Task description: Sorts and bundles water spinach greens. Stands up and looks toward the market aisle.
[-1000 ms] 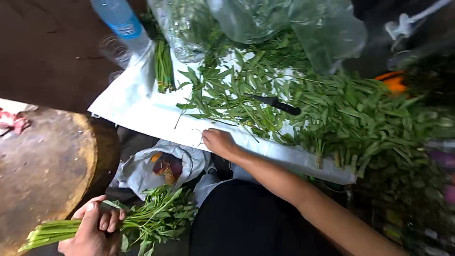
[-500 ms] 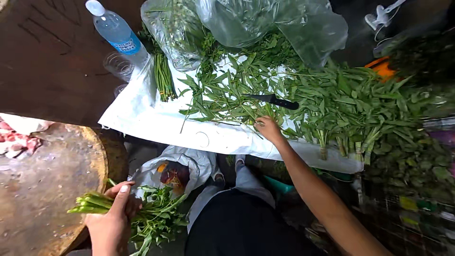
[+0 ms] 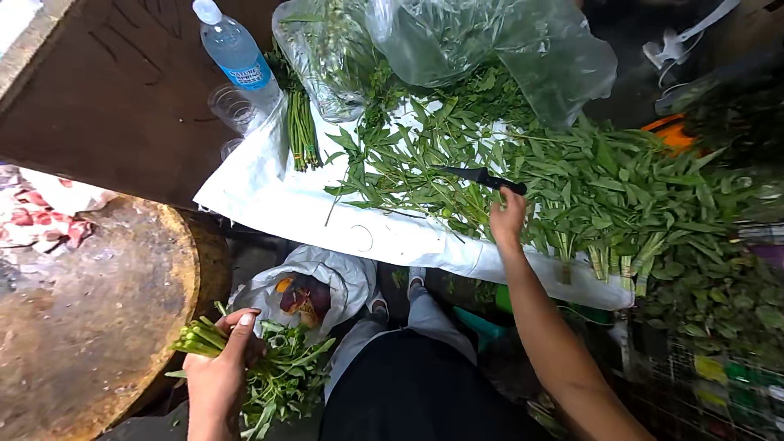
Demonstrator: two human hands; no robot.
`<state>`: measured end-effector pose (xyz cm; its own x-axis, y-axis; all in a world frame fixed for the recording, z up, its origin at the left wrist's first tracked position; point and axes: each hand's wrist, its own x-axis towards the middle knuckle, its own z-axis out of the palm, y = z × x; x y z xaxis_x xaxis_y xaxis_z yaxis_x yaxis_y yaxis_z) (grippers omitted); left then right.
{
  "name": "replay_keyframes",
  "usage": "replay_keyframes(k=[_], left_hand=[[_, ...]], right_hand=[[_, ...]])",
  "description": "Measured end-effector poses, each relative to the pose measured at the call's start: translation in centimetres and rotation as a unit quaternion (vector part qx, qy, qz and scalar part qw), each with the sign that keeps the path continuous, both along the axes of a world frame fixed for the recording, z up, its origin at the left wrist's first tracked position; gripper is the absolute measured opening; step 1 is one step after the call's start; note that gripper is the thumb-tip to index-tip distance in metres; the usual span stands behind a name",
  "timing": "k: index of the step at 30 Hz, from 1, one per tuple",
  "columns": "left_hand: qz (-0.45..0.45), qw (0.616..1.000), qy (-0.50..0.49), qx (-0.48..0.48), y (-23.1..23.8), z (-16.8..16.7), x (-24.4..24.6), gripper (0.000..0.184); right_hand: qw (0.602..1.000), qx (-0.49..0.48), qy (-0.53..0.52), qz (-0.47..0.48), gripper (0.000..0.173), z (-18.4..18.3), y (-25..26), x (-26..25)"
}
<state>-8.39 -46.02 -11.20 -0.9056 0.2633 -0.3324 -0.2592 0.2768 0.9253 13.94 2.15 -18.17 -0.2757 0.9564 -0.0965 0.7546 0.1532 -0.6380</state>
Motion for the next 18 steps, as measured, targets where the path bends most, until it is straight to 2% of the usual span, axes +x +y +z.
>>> replay_keyframes(k=[3,5,6,8,10,14,18], left_hand=[[-0.013,1.000,0.001,-0.008,0.5,0.2,0.1,0.011],[-0.022,1.000,0.002,-0.013,0.6,0.4,0.3,0.011],[-0.024,1.000,0.003,-0.012,0.6,0.5,0.4,0.011],[-0.026,1.000,0.005,-0.009,0.2,0.5,0.7,0.012],[-0.020,1.000,0.001,-0.013,-0.5,0.3,1.0,0.012],[0.000,1.000,-0.012,-0.018,-1.5,-0.2,1.4,0.012],[-0.001,1.000,-0.023,-0.014,-1.1,-0.5,1.4,0.011]], right_hand=[[0.983,-0.015,-0.078,0.166,0.033,-1.5,-1.3,-3.2],[0.974,-0.016,-0.118,0.193,0.040,-3.0,-1.8,-4.7],[0.975,-0.006,-0.126,0.184,0.042,-3.6,-1.7,-5.0],[0.982,-0.020,-0.110,0.152,0.037,-3.9,-0.7,-5.1],[0.989,-0.071,-0.040,0.125,0.032,-3.7,1.0,-4.5],[0.984,-0.112,0.109,0.082,0.031,-0.2,2.8,-2.7],[0.981,-0.088,0.163,0.056,0.033,2.6,3.6,-2.0]])
